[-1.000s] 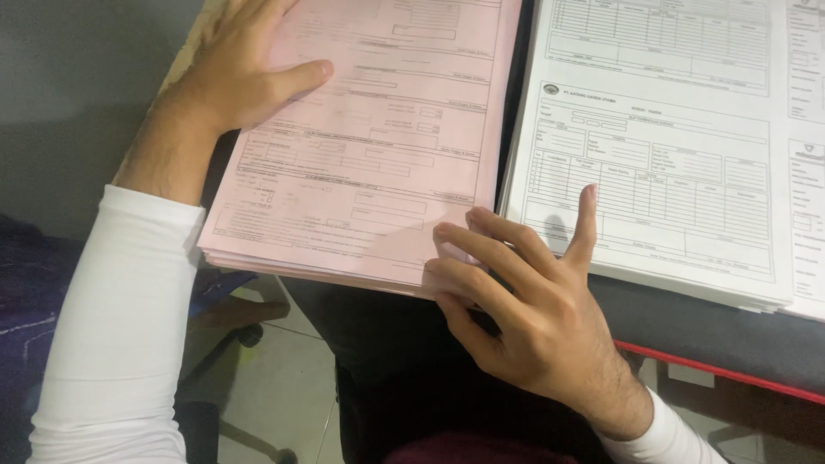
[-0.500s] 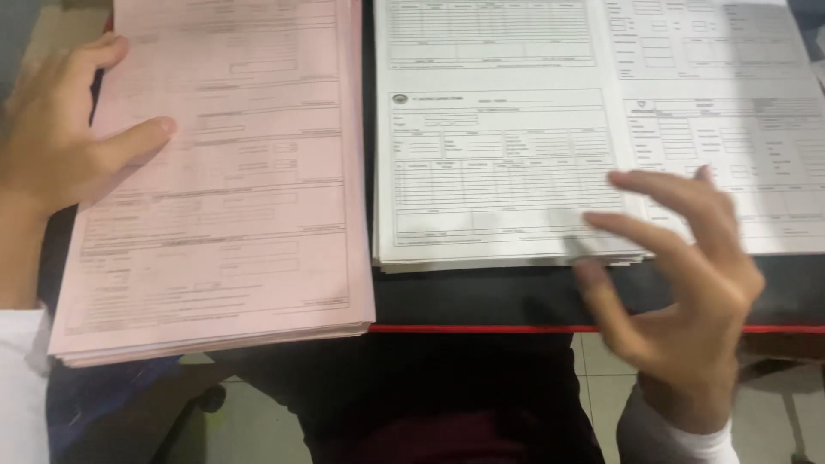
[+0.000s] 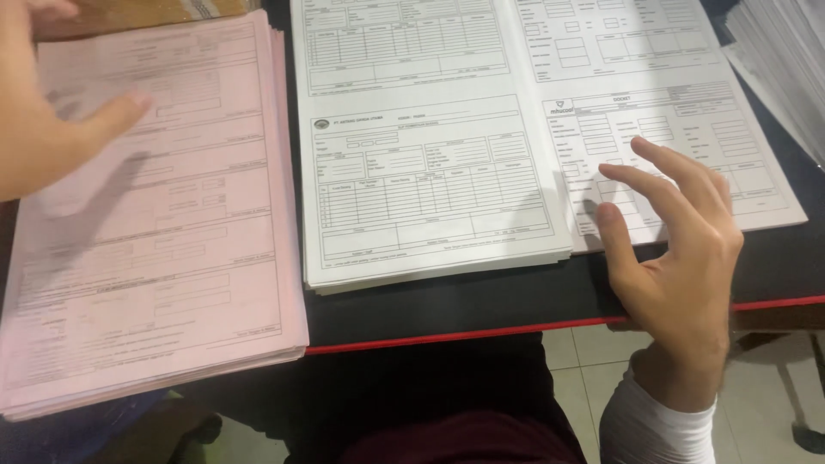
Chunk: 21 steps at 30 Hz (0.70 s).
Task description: Sorting and organizing various printed forms and documents on a desk
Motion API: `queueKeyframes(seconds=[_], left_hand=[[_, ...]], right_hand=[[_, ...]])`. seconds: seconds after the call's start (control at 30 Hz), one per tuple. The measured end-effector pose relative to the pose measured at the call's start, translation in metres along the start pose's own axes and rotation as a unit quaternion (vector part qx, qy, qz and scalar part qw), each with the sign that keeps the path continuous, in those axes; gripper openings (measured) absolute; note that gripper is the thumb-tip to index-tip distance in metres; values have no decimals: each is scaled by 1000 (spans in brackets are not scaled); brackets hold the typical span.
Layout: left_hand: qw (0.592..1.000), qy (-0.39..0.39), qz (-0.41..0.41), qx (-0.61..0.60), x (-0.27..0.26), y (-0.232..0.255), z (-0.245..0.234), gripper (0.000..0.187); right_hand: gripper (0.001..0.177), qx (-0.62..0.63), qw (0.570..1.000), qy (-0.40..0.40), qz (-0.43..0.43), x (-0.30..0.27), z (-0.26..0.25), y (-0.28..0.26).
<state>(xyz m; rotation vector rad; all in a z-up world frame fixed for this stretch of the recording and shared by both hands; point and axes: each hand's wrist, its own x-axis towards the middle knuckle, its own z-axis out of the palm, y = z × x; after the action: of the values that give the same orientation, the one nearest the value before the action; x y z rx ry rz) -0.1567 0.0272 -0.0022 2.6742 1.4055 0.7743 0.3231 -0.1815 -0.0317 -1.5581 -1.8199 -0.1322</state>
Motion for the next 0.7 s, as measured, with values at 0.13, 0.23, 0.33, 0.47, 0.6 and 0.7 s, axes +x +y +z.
queueKeyframes(seconds=[0.13, 0.23, 0.33, 0.47, 0.6, 0.7], left_hand=[[939, -13, 133, 316, 38, 69, 7, 64], [858, 37, 220, 462, 54, 120, 6, 46], [852, 116, 350, 372, 70, 136, 29, 37], [882, 114, 393, 235, 66, 137, 63, 37], [893, 64, 408, 182, 62, 129, 79, 33], [905, 54, 394, 154, 60, 127, 78, 33]], right_hand=[[35, 0, 996, -63, 65, 4, -3, -2], [37, -26, 995, -70, 62, 3, 1, 4], [42, -44, 994, -73, 72, 3, 1, 4], [45, -55, 987, -102, 110, 6, -1, -1], [43, -52, 988, -103, 103, 7, -2, 1], [43, -48, 989, -97, 97, 6, 0, 2]])
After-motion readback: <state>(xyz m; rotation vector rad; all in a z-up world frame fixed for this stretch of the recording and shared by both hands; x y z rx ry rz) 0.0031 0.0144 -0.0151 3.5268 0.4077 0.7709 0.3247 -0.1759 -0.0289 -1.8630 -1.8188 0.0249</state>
